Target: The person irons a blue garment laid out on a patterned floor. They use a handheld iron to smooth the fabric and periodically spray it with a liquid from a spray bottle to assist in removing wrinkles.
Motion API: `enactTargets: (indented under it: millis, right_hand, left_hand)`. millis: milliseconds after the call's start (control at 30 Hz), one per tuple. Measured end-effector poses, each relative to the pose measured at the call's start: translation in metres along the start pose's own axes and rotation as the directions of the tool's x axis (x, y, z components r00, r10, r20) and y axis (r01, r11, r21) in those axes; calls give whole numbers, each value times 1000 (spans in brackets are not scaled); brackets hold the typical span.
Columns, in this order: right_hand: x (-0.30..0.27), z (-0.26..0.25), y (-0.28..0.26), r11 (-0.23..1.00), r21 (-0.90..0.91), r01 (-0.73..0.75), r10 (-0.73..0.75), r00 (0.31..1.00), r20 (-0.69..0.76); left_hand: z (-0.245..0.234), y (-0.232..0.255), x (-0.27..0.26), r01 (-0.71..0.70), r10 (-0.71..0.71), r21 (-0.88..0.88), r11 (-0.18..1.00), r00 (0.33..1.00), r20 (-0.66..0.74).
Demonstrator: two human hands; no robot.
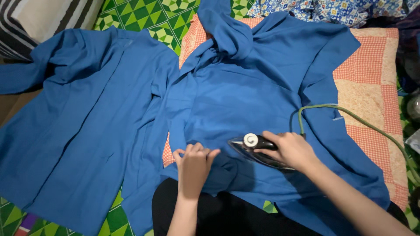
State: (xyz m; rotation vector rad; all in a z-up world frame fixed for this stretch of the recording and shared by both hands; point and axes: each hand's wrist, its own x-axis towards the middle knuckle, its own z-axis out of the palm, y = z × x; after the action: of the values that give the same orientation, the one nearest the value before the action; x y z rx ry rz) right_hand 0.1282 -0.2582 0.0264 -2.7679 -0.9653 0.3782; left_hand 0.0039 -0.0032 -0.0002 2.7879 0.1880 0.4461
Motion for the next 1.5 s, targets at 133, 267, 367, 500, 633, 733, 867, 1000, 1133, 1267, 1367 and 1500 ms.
enactTargets:
  millis: [133,267,367,500,633,733,867,1000,1133,1267,1367,1500]
  right_hand:
    - [16,0,-14,995,66,70,-68,997,-22]
    - [27,1,-31,999,23,35,-35,999,1]
    - [29,1,-39,999,38,35,-34,999,-14]
    - [35,3,-48,998,61,31,-28,998,-52]
    - [40,1,-41,986,153,59,-55,998,-28]
    - [35,-1,-40,988,119,97,-96,995,-12]
    - [36,5,-42,996,77,55,-54,998,-21]
    - [36,9,-50,997,67,43,-38,997,-66]
    - [39,3,-54,994,79,76,-70,995,-72]
    - [39,9,-64,996,91,25,-9,985,-170]
    - [38,12,-62,992,112,53,-30,980,-198]
    - [39,8,-66,993,114,8,9,988,-152]
  left_hand:
    - [6,0,2,6,-4,40,999,999,-53]
    - [6,-1,4,69,-68,19,997,996,-55]
    - [6,-1,7,160,-160,12,987,987,-21]
    - [3,-19,27,287,-272,53,956,942,-195]
    - [15,-75,56,665,-662,-150,732,746,73]
    - [33,-100,63,732,-698,-100,674,675,239]
    - [55,-111,55,665,-623,-121,737,738,259]
    - [53,-101,49,431,-474,-375,821,880,-26]
    - [26,-80,53,594,-577,-201,779,804,143]
    - [6,-59,56,447,-459,-171,878,888,-35]
    - [-1,-51,58,580,-554,-202,789,814,172]
    - [-5,-58,53,654,-570,-351,670,756,320]
